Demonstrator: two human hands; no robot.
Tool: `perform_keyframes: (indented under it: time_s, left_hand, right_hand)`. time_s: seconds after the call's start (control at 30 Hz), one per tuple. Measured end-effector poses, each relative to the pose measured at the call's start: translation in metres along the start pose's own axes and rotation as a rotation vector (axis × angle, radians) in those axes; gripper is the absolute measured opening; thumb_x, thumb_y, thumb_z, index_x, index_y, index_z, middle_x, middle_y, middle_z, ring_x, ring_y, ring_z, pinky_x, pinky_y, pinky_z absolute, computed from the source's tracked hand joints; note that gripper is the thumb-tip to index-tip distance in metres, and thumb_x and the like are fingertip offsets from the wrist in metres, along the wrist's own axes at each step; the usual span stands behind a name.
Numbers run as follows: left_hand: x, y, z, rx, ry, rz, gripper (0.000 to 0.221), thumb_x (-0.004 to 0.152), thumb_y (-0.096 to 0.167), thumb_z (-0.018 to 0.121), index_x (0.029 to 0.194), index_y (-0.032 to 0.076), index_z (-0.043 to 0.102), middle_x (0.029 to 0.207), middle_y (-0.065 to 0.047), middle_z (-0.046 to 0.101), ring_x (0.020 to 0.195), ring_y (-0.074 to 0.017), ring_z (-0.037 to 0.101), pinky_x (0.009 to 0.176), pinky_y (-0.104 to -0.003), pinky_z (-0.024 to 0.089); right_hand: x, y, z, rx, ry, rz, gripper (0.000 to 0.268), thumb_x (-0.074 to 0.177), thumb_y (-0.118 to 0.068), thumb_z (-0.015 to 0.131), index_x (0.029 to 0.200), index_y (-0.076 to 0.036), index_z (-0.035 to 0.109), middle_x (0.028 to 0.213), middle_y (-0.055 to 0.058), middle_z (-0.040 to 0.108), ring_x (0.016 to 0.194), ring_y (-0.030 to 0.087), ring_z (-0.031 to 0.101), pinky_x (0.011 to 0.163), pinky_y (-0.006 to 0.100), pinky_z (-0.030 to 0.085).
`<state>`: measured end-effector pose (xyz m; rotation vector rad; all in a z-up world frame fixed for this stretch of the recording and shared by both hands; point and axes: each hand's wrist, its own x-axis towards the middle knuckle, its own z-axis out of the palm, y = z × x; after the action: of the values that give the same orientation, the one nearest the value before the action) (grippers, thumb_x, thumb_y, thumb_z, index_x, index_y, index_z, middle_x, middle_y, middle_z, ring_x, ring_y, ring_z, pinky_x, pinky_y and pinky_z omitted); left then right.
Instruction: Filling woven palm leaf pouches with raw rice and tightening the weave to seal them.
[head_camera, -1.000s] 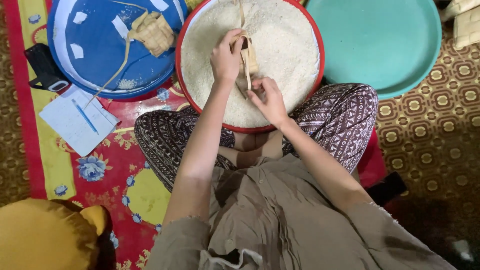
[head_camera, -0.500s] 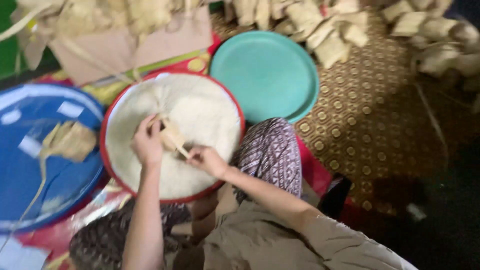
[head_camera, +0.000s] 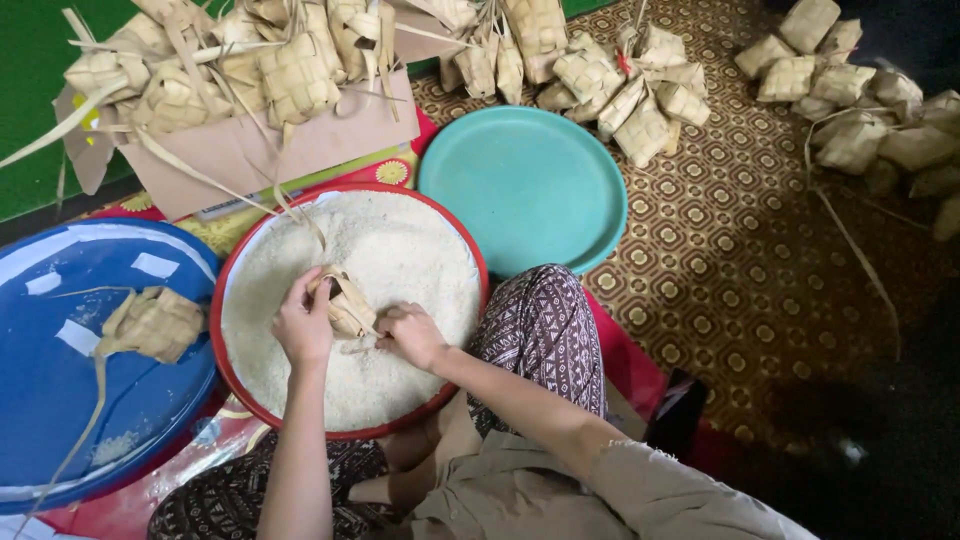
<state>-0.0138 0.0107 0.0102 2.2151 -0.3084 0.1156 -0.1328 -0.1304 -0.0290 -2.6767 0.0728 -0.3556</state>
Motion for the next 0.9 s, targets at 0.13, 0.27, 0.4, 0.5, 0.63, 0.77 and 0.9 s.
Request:
perform_keyframes:
  time_s: [0.13, 0.27, 0.4, 0.5, 0.63, 0.77, 0.9]
  left_hand:
    - [0.0, 0.001, 0.001, 0.005, -0.015, -0.01, 0.026, 0.097, 0.049, 0.068, 0.123, 0.044, 0.071, 0.106, 0.0, 0.077, 0.102, -0.0331, 0.071, 0.093, -0.049, 0.054]
    - [0.001, 0.0, 0.004, 0.006, -0.022, -0.015, 0.026, 0.098, 0.049, 0.068, 0.123, 0.045, 0.07, 0.107, 0.0, 0.077, 0.102, -0.0322, 0.071, 0.093, -0.049, 0.054]
    - [0.005, 0.0, 0.007, -0.012, -0.039, -0.026, 0.027, 0.099, 0.052, 0.065, 0.124, 0.045, 0.069, 0.112, 0.0, 0.076, 0.105, -0.0319, 0.071, 0.095, -0.049, 0.053]
    - [0.004, -0.001, 0.007, -0.001, -0.047, -0.023, 0.028, 0.098, 0.052, 0.067, 0.124, 0.045, 0.069, 0.113, -0.001, 0.076, 0.106, -0.0317, 0.071, 0.094, -0.049, 0.054]
    - [0.001, -0.001, 0.016, -0.02, -0.077, -0.023, 0.028, 0.097, 0.054, 0.067, 0.123, 0.043, 0.07, 0.114, 0.0, 0.076, 0.107, -0.0311, 0.07, 0.095, -0.048, 0.054]
    - [-0.001, 0.005, 0.025, 0.03, -0.083, 0.064, 0.029, 0.095, 0.055, 0.068, 0.121, 0.042, 0.072, 0.11, -0.003, 0.076, 0.104, -0.0334, 0.071, 0.092, -0.05, 0.055]
    - [0.0, -0.011, 0.048, 0.012, 0.071, 0.282, 0.022, 0.095, 0.047, 0.073, 0.115, 0.036, 0.074, 0.098, -0.001, 0.073, 0.096, -0.0307, 0.07, 0.087, -0.048, 0.055]
  right_hand:
    - [0.008, 0.004, 0.018, -0.092, -0.016, 0.009, 0.023, 0.08, -0.039, 0.08, 0.085, -0.018, 0.07, 0.093, 0.0, 0.07, 0.106, 0.022, 0.064, 0.089, 0.038, 0.049]
    - [0.014, 0.002, 0.022, -0.205, -0.076, 0.041, 0.022, 0.081, -0.039, 0.079, 0.09, -0.019, 0.074, 0.101, 0.002, 0.073, 0.109, 0.022, 0.062, 0.09, 0.037, 0.049]
    - [0.018, -0.008, 0.011, -0.272, -0.087, 0.109, 0.036, 0.077, -0.038, 0.084, 0.103, -0.016, 0.074, 0.115, 0.004, 0.071, 0.113, 0.023, 0.058, 0.094, 0.037, 0.046]
    - [0.021, -0.014, 0.001, -0.24, -0.105, 0.24, 0.061, 0.071, -0.036, 0.089, 0.117, -0.012, 0.057, 0.12, 0.007, 0.058, 0.117, 0.027, 0.05, 0.098, 0.041, 0.042]
    - [0.027, -0.017, -0.005, -0.209, -0.195, 0.354, 0.096, 0.073, -0.041, 0.089, 0.148, -0.019, 0.035, 0.157, 0.017, 0.029, 0.152, 0.038, 0.017, 0.119, 0.059, 0.017]
    - [0.037, -0.03, -0.016, -0.209, -0.338, 0.466, 0.11, 0.079, -0.042, 0.085, 0.161, -0.018, 0.017, 0.169, 0.024, 0.007, 0.157, 0.042, -0.009, 0.119, 0.07, -0.005]
    - [0.049, -0.024, -0.005, -0.213, -0.387, 0.498, 0.121, 0.075, -0.038, 0.088, 0.163, -0.017, 0.007, 0.169, 0.026, 0.005, 0.157, 0.043, -0.009, 0.118, 0.072, -0.009]
